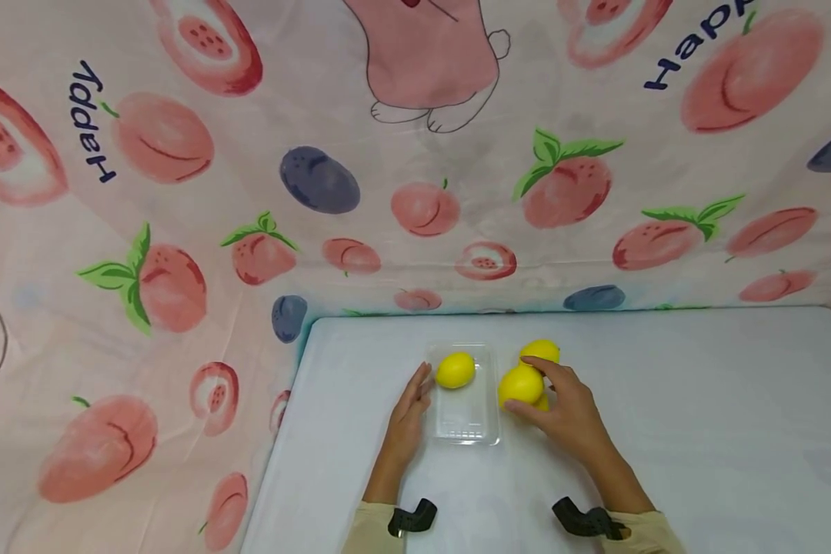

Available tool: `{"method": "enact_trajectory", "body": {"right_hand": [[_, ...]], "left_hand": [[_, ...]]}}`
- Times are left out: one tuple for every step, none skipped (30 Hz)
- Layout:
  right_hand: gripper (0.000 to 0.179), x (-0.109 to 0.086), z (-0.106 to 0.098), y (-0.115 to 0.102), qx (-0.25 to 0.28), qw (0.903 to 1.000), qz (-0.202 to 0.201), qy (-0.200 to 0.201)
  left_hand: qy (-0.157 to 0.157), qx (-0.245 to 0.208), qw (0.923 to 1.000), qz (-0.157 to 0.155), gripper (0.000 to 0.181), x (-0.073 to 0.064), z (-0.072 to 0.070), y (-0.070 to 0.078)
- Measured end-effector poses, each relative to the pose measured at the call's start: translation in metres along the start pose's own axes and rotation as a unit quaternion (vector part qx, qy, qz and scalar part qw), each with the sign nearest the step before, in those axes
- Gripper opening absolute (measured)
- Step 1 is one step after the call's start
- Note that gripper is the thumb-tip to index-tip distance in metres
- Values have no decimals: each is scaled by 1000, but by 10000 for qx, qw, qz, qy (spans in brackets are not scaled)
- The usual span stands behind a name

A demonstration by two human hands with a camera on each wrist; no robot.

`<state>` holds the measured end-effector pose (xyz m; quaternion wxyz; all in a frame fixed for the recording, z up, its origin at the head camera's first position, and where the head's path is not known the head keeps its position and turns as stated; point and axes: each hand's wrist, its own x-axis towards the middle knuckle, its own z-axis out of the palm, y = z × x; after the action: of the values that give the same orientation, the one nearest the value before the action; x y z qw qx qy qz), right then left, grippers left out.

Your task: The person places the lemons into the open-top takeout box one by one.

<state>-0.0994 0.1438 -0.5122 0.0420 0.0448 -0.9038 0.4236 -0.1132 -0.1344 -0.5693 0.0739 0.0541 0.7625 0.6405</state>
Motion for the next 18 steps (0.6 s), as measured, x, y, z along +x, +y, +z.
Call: {"method": "enact_trajectory", "body": {"right_hand": [[75, 1, 3, -1, -1, 10000, -42, 4], [75, 2, 5, -3, 19, 10000, -69, 5], [74, 2, 7, -4, 48, 9999, -96, 8], [74, 3, 10, -5, 77, 9999, -113, 2], [74, 4, 12, -7, 81, 9999, -127, -12], [74, 4, 13, -9, 86, 9999, -133, -29], [74, 5, 15, -10, 83, 9999, -136, -46], [74, 6, 17, -12, 84, 9999, -134, -52], [74, 6, 19, -14, 75, 9998, -159, -46], [74, 7, 20, -16, 53, 9998, -195, -33], [74, 8, 22, -18, 6, 9997, -247, -9], [74, 9, 24, -19, -28, 9995, -305, 19], [74, 10, 26, -21, -78, 9993, -368, 55], [73, 11, 27, -23, -121, 9989, -434, 100], [73, 12, 29, -24, -177, 9984, -513, 141], [73, 13, 30, -25, -235, 9979, -585, 174], [72, 14, 32, -27, -268, 9972, -664, 208], [72, 14, 33, -28, -280, 9967, -726, 233]], "left_hand": [[6, -8, 10000, -1, 56, 0, 0, 0], [11, -25, 10000, 2, 56, 0, 0, 0], [10, -35, 10000, 8, 56, 0, 0, 0], [3, -50, 10000, 1, 56, 0, 0, 1], [-2, -62, 10000, -7, 56, 0, 0, 1], [-8, -64, 10000, -12, 56, 0, 1, 1], [-11, -67, 10000, -1, 56, 0, 1, 1], [-14, -65, 10000, 1, 56, 0, 1, 1], [-12, -51, 10000, -5, 56, 0, 1, 1], [-6, -44, 10000, 14, 56, 0, 1, 0], [12, -25, 10000, -4, 56, 1, 1, 0], [28, -14, 10000, -7, 56, 1, 1, 0], [43, 2, 10000, -10, 56, 1, 0, 0], [59, 15, 10000, -33, 56, 0, 0, 0], [74, 19, 10000, -36, 56, 0, 0, 0], [81, 19, 10000, -23, 56, 0, 0, 0], [83, 18, 10000, -38, 56, 0, 0, 0], [76, 12, 10000, -32, 56, 0, 0, 0]]}}
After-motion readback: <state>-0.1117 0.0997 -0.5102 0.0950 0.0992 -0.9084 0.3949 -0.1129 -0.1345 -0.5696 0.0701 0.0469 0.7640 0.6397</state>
